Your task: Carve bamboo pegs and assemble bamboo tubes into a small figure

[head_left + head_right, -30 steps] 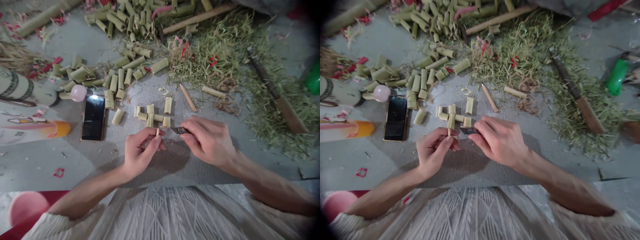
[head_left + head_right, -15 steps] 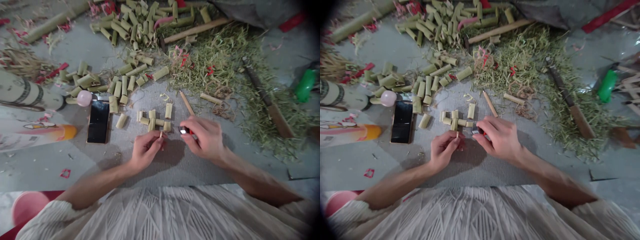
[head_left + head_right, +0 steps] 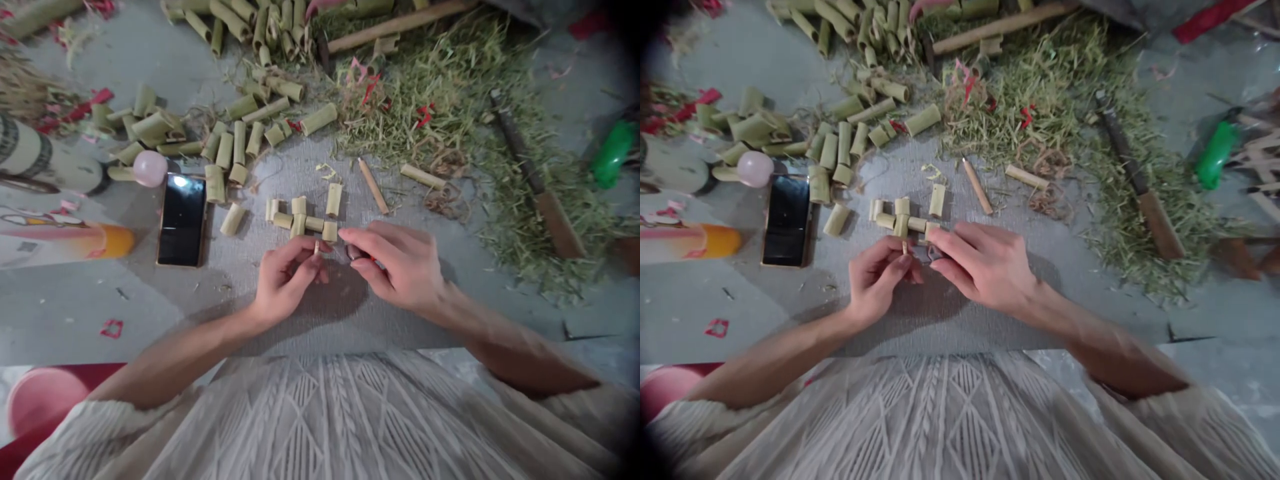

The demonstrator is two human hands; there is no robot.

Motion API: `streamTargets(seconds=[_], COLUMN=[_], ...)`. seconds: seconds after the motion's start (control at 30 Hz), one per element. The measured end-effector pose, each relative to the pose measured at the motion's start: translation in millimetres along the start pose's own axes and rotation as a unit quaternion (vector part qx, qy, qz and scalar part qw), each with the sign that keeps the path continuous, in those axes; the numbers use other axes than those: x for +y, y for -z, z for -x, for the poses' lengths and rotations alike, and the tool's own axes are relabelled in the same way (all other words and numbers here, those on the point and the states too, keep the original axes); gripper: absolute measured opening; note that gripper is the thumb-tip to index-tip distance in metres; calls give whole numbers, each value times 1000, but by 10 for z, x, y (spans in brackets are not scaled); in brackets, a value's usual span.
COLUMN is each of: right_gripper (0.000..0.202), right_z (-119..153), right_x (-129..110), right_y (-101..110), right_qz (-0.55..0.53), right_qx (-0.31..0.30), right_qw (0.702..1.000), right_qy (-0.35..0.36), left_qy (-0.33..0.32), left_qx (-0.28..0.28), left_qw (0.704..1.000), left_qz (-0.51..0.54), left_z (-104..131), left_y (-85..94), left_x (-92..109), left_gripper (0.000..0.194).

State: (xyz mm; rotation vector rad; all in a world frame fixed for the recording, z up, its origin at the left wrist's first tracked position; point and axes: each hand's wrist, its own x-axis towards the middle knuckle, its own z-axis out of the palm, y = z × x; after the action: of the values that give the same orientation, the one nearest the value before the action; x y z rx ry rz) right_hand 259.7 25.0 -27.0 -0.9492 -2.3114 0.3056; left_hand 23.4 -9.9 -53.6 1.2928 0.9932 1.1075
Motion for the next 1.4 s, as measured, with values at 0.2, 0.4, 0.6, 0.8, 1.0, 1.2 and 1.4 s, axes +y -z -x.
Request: streamTargets(seconds=[0.2, 0.4, 0.6, 0.8, 1.0, 1.2, 1.4], right_gripper=[41, 28, 31, 33, 37, 38, 38], right_z=[-33, -44, -74, -97, -101, -115, -121], right_x=[-52, -90, -173, -186, -169, -194, -197], right_y=[0, -36, -20, 45, 83, 69, 59], right_qz=[22, 15, 22, 1, -20, -14, -5], right_qx=[8, -33, -77, -95, -87, -105, -104], right_qw=[1000, 999, 997, 995, 996, 994, 994], right_qy=[-7, -24, -12, -30, -25, -36, -39], left_qy=[-39, -58, -47, -38, -29, -47, -66], left_qx=[-1, -2, -3, -6, 1, -16, -30], left_qw=[999, 998, 999, 999, 999, 994, 990], left_qz=[-22, -19, -14, -1, -45, -94, -124], left_z=[7, 8, 52, 68, 22, -37, -59], left_y=[3, -8, -5, 4, -2, 8, 7], left_x=[10, 43, 72, 80, 128, 182, 185], left_gripper=[19, 19, 17, 16, 15, 15, 13])
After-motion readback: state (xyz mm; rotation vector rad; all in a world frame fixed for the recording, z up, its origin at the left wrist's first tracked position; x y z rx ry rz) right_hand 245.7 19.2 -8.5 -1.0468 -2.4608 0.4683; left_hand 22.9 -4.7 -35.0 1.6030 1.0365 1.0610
